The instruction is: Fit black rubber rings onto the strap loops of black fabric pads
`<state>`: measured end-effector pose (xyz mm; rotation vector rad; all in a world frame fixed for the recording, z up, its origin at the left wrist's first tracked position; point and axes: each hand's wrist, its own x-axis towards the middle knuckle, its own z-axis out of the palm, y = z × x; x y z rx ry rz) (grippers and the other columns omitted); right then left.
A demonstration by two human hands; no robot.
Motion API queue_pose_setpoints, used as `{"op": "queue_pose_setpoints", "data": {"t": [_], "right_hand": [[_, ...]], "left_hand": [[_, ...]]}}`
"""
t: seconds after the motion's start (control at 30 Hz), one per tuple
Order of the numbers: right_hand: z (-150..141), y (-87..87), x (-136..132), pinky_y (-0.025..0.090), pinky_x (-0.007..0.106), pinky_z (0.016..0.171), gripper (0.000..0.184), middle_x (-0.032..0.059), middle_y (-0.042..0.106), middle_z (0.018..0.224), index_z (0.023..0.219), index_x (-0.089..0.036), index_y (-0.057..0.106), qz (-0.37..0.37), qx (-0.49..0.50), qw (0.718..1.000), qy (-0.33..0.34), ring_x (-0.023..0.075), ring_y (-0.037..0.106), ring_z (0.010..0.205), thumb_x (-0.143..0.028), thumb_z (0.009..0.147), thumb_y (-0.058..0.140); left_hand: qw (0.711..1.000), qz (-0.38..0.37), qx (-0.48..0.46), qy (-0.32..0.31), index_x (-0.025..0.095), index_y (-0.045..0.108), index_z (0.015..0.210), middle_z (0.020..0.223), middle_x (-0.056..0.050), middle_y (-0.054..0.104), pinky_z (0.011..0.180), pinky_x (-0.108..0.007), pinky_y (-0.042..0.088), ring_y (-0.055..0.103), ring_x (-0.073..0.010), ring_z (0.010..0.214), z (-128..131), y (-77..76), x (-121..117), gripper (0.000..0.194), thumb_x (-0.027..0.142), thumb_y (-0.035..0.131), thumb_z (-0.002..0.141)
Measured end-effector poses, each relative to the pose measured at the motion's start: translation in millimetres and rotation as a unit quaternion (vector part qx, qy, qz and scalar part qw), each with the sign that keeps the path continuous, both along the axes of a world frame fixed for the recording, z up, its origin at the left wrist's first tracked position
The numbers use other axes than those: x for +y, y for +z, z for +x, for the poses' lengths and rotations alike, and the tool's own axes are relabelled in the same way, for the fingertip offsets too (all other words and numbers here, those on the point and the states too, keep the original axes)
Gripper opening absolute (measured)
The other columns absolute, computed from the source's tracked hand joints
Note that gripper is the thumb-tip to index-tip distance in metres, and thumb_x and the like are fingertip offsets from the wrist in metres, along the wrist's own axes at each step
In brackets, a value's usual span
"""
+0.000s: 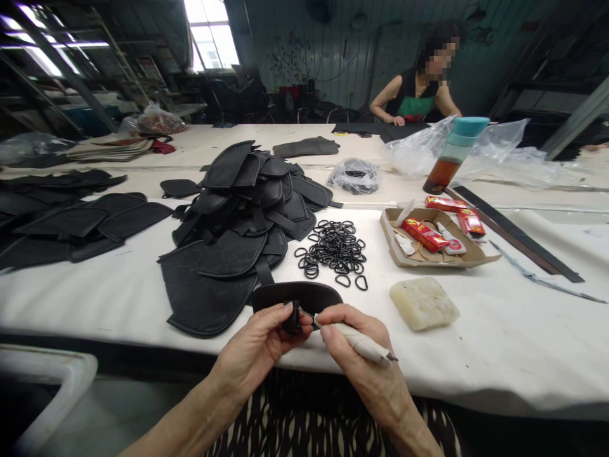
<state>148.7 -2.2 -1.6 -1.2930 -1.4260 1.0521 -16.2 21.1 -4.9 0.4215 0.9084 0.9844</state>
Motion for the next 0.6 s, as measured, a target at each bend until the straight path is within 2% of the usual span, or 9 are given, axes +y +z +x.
{"op": "queue_pose_setpoints", "data": {"t": [0.13, 0.3, 0.47, 0.6], "right_hand": [[7, 12.9, 1, 0.048, 0.019, 0.061, 0.009, -0.0002, 0.065, 0.074, 0.077, -0.022, 0.066, 0.075, -0.071, 0.993, 0.050, 0.0136, 0.061, 0.068, -0.020, 0.076, 0.057], [20, 21.8, -3, 0.047, 0.016, 0.053, 0.010, -0.0015, 0.065, 0.070, 0.074, -0.024, 0.066, 0.138, -0.098, 0.986, 0.015, 0.0130, 0.061, 0.062, -0.019, 0.076, 0.058], [34, 18.6, -12, 0.048, 0.016, 0.055, 0.008, -0.0025, 0.064, 0.067, 0.074, -0.027, 0.065, 0.133, -0.078, 0.988, -0.019, 0.0141, 0.062, 0.065, -0.021, 0.076, 0.060], [38, 13.7, -23, 0.049, 0.017, 0.057, 0.005, -0.0009, 0.065, 0.068, 0.073, -0.025, 0.067, 0.107, -0.061, 0.990, -0.073, 0.0155, 0.062, 0.066, -0.027, 0.074, 0.062]], "left_hand": [[1.000, 0.008, 0.018, 0.021, 0.007, 0.069, 0.068, 0.067, -0.009, 0.070, 0.069, -0.028, 0.051, 0.063, -0.0149, 0.062, 4, -0.9, -2, 0.018, 0.023, 0.064, 0.073], [0.999, -0.011, 0.017, 0.034, 0.007, 0.068, 0.067, 0.066, -0.009, 0.069, 0.067, -0.028, 0.051, 0.063, -0.0155, 0.061, 2, -2.9, -2, 0.016, 0.023, 0.064, 0.072], [0.999, -0.008, 0.014, 0.041, 0.007, 0.067, 0.067, 0.065, -0.008, 0.068, 0.067, -0.028, 0.052, 0.063, -0.0152, 0.062, 2, -4.8, -1, 0.017, 0.022, 0.063, 0.073], [0.998, -0.004, 0.010, 0.059, 0.008, 0.067, 0.066, 0.063, -0.007, 0.068, 0.066, -0.028, 0.052, 0.063, -0.0149, 0.062, 4, -5.1, -3, 0.015, 0.021, 0.063, 0.073]]}}
